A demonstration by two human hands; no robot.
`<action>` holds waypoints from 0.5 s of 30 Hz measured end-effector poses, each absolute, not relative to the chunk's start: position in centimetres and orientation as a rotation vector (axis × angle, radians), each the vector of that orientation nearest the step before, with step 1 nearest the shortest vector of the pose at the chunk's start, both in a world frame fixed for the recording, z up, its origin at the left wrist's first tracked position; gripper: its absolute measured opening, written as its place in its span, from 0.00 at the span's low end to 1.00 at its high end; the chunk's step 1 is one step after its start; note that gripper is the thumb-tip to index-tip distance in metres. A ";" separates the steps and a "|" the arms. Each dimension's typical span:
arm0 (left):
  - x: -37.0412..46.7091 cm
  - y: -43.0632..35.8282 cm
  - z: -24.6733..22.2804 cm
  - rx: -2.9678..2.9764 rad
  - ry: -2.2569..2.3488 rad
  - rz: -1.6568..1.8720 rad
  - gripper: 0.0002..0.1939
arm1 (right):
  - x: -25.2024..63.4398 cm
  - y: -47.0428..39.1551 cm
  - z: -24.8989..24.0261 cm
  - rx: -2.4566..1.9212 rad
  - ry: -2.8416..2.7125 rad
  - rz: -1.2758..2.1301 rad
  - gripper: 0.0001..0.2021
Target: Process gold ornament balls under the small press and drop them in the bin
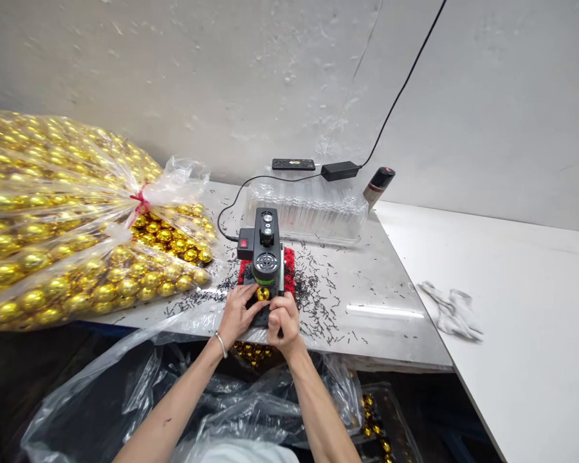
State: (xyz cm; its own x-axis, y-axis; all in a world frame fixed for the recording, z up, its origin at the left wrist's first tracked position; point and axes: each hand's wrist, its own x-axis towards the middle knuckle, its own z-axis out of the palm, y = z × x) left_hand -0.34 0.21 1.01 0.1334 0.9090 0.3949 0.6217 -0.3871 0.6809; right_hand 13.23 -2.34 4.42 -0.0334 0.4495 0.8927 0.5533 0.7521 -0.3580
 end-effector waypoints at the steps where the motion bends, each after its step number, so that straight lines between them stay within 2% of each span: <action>1: -0.3 0.3 1.0 2.060 1.479 1.129 0.18 | 13.2 -2.4 5.2 -0.807 -1.639 -0.079 0.14; 8: -1.1 -2.5 1.6 2.019 1.468 1.231 0.18 | 12.7 -3.2 12.8 -0.956 -1.509 0.200 0.15; 13: -2.9 -8.4 0.7 2.194 1.308 1.108 0.23 | 12.4 -3.6 12.7 -0.958 -1.488 0.216 0.15; 15: -3.6 -8.4 0.9 2.196 1.352 1.134 0.22 | 12.2 -3.6 11.8 -0.953 -1.461 0.205 0.15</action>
